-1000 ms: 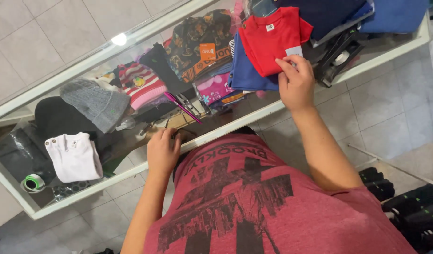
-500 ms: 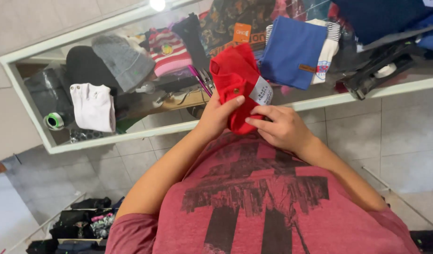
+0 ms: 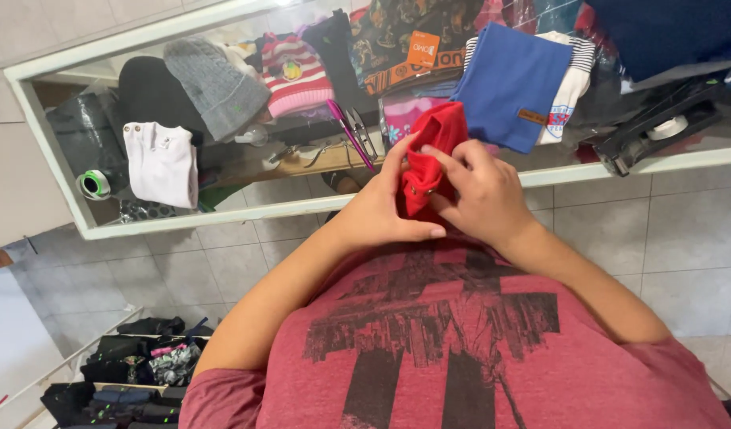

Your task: The person folds several t-shirts on a glass display counter. They fold a white t-shirt, a red t-shirt, a blue t-shirt, and a white t-shirt with a graphic print, placing each folded shirt on the counter.

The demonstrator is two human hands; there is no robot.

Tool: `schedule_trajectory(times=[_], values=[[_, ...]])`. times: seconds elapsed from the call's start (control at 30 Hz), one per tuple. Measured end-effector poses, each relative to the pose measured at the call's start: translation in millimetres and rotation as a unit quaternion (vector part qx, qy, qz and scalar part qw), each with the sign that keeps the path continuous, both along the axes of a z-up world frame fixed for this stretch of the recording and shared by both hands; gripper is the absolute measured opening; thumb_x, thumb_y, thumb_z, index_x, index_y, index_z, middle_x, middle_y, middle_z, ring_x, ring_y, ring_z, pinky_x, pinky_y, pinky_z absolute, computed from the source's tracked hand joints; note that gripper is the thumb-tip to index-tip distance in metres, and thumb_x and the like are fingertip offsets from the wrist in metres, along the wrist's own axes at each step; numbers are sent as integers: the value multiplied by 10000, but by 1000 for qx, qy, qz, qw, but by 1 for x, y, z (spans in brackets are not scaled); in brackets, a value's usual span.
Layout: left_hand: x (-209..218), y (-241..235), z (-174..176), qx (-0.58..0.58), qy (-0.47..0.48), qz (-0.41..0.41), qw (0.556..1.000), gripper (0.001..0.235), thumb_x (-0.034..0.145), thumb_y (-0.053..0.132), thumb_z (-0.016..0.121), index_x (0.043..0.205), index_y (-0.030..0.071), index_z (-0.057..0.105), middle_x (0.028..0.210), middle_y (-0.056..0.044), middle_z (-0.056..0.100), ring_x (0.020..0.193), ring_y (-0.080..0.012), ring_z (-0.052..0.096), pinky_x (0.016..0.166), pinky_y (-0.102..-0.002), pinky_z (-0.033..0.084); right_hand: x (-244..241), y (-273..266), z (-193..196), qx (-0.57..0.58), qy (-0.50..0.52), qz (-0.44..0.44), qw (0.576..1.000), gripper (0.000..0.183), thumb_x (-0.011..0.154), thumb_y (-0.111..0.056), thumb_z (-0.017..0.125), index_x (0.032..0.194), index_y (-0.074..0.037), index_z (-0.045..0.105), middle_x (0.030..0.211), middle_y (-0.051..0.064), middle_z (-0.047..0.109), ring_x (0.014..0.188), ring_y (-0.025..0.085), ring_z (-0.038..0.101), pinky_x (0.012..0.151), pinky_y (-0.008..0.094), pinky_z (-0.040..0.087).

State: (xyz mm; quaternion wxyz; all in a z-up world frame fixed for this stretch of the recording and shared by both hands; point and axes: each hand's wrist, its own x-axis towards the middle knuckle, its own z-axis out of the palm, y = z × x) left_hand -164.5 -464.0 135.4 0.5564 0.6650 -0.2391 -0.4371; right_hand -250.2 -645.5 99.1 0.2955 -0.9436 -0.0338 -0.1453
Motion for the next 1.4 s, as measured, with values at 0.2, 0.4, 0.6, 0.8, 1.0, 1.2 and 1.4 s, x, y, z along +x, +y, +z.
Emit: schedule_trajectory(times=[0.2, 0.4, 0.6, 0.8, 1.0, 1.2, 1.4], values=[[1, -9, 5, 60, -18, 106, 992, 430, 871, 184, 606, 1296, 201, 541, 1014, -117, 688, 1021, -253, 659, 898, -411, 493, 1, 4, -19, 91, -29, 17, 995, 355, 741, -233, 801, 1008, -76, 628, 758, 44, 518, 596, 269, 586, 519, 388, 486], [-9, 3, -22, -93, 204, 265, 938, 180, 924, 139, 598, 1066, 45, 655, 826, -91, 662, 729, -149, 659, 656, -316, 554, 3, 11, -4, 164, -79, 18, 983, 170, 820, -100, 761, 950, -89, 653, 697, 49, 547, 565, 260, 584, 543, 355, 486], [-2, 24, -59, -157, 222, 267, 925, 347, 869, 14, 587, 1214, 41, 555, 971, -117, 654, 946, -202, 655, 874, -378, 518, 8, 20, 6, 113, -140, 62, 982, 99, 820, -80, 733, 909, -71, 690, 665, 76, 529, 545, 284, 574, 533, 374, 503], [17, 42, -8, -168, 119, 132, 970, 186, 863, 89, 610, 1036, 21, 612, 878, -71, 584, 843, -140, 552, 788, -301, 452, 8, 24, 2, 155, -153, -33, 975, 695, 773, -373, 824, 1204, 19, 444, 1052, 188, 449, 974, 356, 489, 868, 439, 436], [46, 72, 65, -200, -27, -83, 976, 155, 861, 194, 663, 915, 50, 684, 905, -102, 577, 839, -260, 546, 816, -369, 459, 42, 37, 44, 352, -19, 171, 920, 811, 675, -272, 848, 1294, 46, 433, 1244, 258, 492, 1234, 487, 440, 1055, 549, 308], [74, 143, 73, -112, -194, -74, 972, 223, 887, 311, 647, 880, 91, 682, 786, -40, 392, 707, -244, 431, 696, -359, 422, 50, 91, 14, 516, 137, 342, 774, 235, 839, -302, 703, 868, -72, 669, 849, 94, 665, 760, 272, 651, 707, 377, 498], [106, 216, 79, -106, -179, -54, 977, 73, 842, 188, 710, 812, 122, 723, 666, 3, 388, 582, -190, 409, 589, -305, 421, 75, 138, -62, 463, 210, 142, 849, 488, 820, -431, 648, 1124, -49, 641, 1029, 117, 615, 928, 246, 618, 838, 415, 492]])
